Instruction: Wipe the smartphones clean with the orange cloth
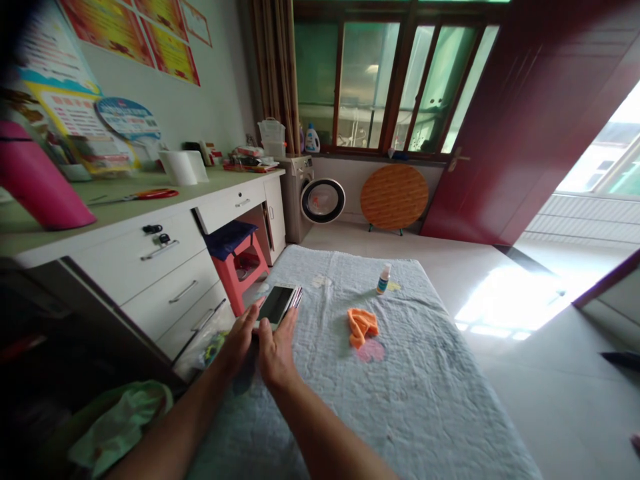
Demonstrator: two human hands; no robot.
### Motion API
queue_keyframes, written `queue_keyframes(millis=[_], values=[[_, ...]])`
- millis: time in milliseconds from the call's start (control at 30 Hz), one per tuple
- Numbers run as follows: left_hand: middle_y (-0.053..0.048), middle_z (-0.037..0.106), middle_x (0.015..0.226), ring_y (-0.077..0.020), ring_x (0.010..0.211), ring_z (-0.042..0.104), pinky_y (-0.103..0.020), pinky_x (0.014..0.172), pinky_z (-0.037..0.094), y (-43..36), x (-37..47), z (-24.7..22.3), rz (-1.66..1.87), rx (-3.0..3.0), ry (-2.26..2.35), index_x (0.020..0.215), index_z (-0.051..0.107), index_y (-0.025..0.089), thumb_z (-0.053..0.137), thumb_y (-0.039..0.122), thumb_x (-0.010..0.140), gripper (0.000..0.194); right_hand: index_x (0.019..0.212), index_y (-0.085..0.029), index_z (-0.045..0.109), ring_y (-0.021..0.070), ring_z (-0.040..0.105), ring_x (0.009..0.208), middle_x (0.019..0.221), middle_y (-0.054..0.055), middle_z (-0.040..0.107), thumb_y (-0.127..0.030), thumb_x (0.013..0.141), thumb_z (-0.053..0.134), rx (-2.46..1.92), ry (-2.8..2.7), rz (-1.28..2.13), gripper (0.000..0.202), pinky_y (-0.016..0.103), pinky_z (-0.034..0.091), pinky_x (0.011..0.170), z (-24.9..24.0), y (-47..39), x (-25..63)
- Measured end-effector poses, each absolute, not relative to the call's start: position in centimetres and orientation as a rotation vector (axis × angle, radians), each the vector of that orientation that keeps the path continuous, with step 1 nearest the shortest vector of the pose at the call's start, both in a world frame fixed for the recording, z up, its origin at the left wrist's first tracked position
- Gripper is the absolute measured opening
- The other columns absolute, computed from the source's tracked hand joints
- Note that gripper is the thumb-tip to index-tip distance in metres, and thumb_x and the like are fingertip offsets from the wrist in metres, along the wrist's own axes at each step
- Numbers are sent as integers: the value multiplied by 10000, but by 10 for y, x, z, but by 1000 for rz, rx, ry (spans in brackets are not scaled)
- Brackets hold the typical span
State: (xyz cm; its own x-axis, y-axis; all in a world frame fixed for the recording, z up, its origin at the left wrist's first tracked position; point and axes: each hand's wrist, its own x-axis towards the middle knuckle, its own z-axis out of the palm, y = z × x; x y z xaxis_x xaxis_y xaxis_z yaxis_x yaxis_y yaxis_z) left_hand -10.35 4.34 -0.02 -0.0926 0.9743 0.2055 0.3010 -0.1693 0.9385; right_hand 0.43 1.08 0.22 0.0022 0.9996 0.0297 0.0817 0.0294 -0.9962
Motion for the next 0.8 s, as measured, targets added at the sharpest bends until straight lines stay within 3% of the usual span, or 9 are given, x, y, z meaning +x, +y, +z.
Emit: queue_keyframes(millis=[100, 200, 267, 400, 500, 667, 733, 800], values=[[-146, 460, 1448, -296, 1379, 366, -443, 1162, 267, 44, -103, 0, 1214, 1508, 1382, 1342, 513, 120, 328, 621, 937, 670, 1539, -162, -22, 288, -104, 1461, 1606, 55, -3, -718, 850, 367, -1278, -1239, 1154, 967, 473, -24, 1192, 2, 10, -3], [-138, 456, 1452, -298, 1380, 362, -444, 1167, 255, 45, -102, 3, 1211, 1507, 1390, 1349, 503, 128, 336, 616, 936, 660, 1539, -189, 12, 286, -76, 1465, 1600, 52, 84, -683, 867, 385, -1261, -1250, 1136, 913, 484, -11, 1192, 5, 9, -3], [-137, 458, 1451, -292, 1382, 361, -454, 1167, 247, 45, -101, 4, 1224, 1496, 1410, 1357, 492, 137, 333, 612, 938, 653, 1533, -212, 92, 283, 13, 1466, 1575, 58, 197, -634, 888, 390, -1215, -1292, 1103, 826, 482, 40, 1193, 10, 8, 2], [-162, 466, 1438, -293, 1376, 371, -454, 1161, 254, 47, -102, 1, 1234, 1466, 1452, 1372, 470, 121, 343, 637, 922, 696, 1429, -191, 363, 244, 377, 1341, 1401, 95, 470, -464, 927, 384, -1120, -1434, 1013, 571, 409, 277, 1137, 18, 10, 29], [-160, 494, 1414, -294, 1356, 402, -450, 1143, 287, 49, -105, -1, 1219, 1481, 1452, 1370, 475, 137, 329, 659, 913, 709, 1361, -178, 467, 265, 359, 1356, 1415, 113, 461, -392, 854, 509, -1385, -1590, 925, 552, 436, 285, 1122, 21, 16, 72], [-179, 523, 1365, -329, 1295, 465, -464, 1099, 341, 45, -105, 2, 1232, 1653, 1576, 1343, 487, 129, 518, 680, 806, 770, 1201, -158, 622, 281, 499, 1199, 1316, 145, 550, -220, 819, 523, -1738, -1904, 384, 400, 420, 367, 1023, 25, 21, 168], [-195, 515, 1354, -353, 1274, 471, -480, 1079, 357, 41, -101, 5, 1256, 1816, 1661, 1334, 480, 115, 602, 677, 740, 827, 1098, -187, 674, 265, 543, 1079, 1204, 120, 615, -234, 856, 493, -1865, -1919, 229, 306, 402, 396, 958, 23, 17, 196], [-211, 533, 1307, -375, 1240, 484, -496, 1064, 362, 38, -96, 7, 1249, 1976, 1730, 1308, 489, 94, 642, 676, 697, 857, 1122, -212, 663, 264, 545, 1028, 1176, 99, 625, -297, 862, 517, -1925, -1912, 180, 310, 399, 404, 919, 17, 12, 210]])
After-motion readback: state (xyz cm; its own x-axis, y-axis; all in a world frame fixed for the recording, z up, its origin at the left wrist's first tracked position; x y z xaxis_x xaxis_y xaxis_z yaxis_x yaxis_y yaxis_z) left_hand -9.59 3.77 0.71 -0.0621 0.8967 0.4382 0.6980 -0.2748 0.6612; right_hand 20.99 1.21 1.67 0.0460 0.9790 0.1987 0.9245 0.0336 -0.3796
